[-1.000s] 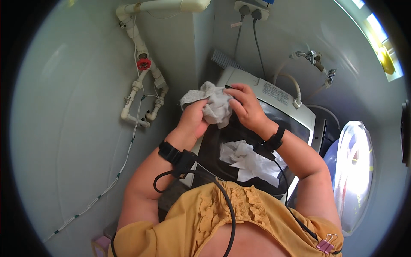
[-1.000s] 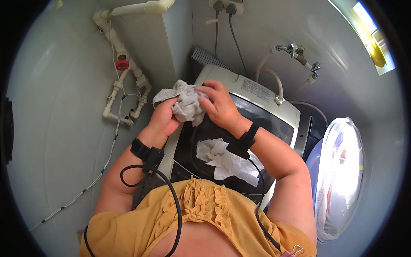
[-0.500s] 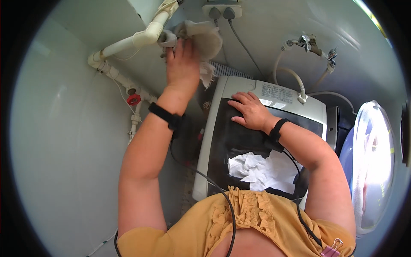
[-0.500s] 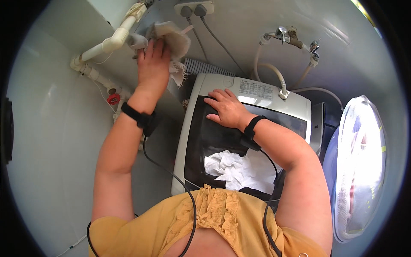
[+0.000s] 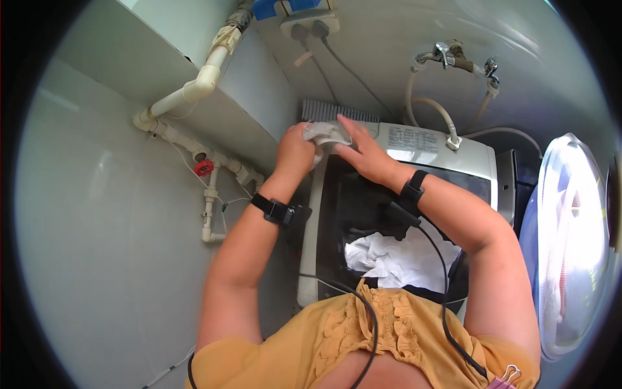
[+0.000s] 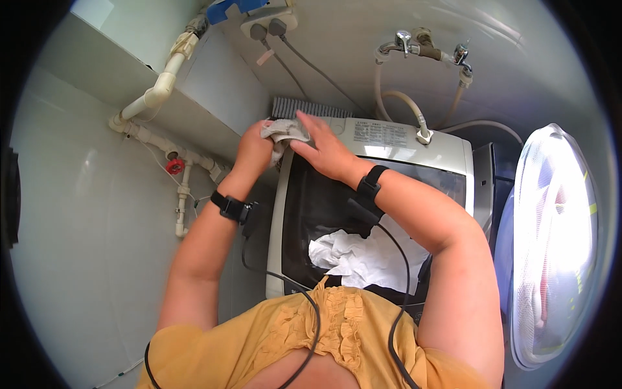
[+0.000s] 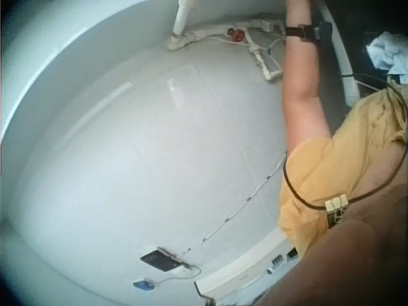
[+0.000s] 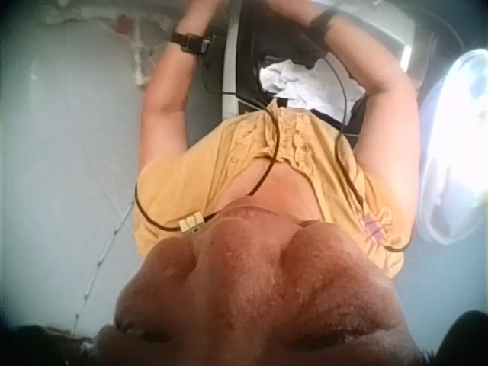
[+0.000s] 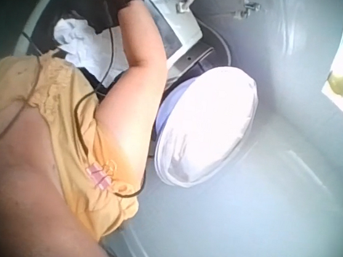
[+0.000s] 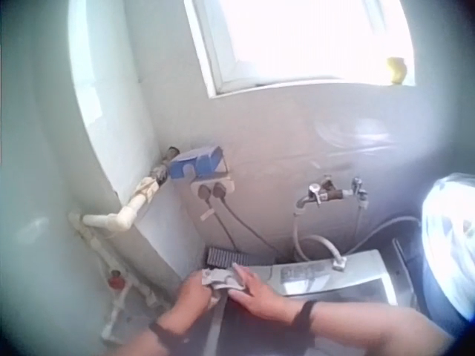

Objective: Clean various surfaces including cabinets, a washing machine, and a wall using a cloth.

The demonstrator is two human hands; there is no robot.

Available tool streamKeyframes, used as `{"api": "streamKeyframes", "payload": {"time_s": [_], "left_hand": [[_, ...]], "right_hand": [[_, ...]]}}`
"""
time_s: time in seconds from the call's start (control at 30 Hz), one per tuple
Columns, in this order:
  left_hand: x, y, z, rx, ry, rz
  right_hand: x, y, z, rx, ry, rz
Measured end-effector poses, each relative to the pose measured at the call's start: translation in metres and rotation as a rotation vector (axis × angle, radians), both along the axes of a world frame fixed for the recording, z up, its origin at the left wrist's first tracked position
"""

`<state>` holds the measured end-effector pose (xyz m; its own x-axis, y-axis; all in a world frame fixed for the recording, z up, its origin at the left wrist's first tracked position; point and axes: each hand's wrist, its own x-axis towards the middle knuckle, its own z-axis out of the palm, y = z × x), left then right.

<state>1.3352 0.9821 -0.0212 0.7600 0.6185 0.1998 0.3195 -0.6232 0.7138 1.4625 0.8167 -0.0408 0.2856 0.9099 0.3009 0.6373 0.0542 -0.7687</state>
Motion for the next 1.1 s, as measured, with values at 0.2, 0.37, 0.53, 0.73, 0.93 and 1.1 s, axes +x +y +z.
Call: {"api": "streamKeyframes", "payload": {"time_s": [0.2,0.37,0.53,0.73,0.93,1.1], "left_hand": [[-0.015,-0.065,0.016,-0.786,-0.409,-0.232],[-0.032,-0.076,-0.029,-0.04,-0.297,-0.042],[-0.053,-0.067,-0.067,0.415,0.128,-0.238],[-0.05,-0.074,-0.061,0.287,0.22,-0.285],[-0.041,-0.078,-0.07,0.243,0.161,-0.274],[-0.025,-0.089,-0.071,0.206,0.07,-0.302]], "right_hand": [[-0.011,0.046,0.017,0.163,1.165,0.045],[-0.016,0.087,0.027,0.167,0.642,-0.372],[-0.003,0.138,0.099,0.516,0.361,-0.253],[-0.03,0.226,0.091,0.747,0.095,-0.112],[0.029,0.272,-0.029,0.521,0.145,-0.275],[0.072,0.241,-0.093,0.081,0.049,-0.505]]}}
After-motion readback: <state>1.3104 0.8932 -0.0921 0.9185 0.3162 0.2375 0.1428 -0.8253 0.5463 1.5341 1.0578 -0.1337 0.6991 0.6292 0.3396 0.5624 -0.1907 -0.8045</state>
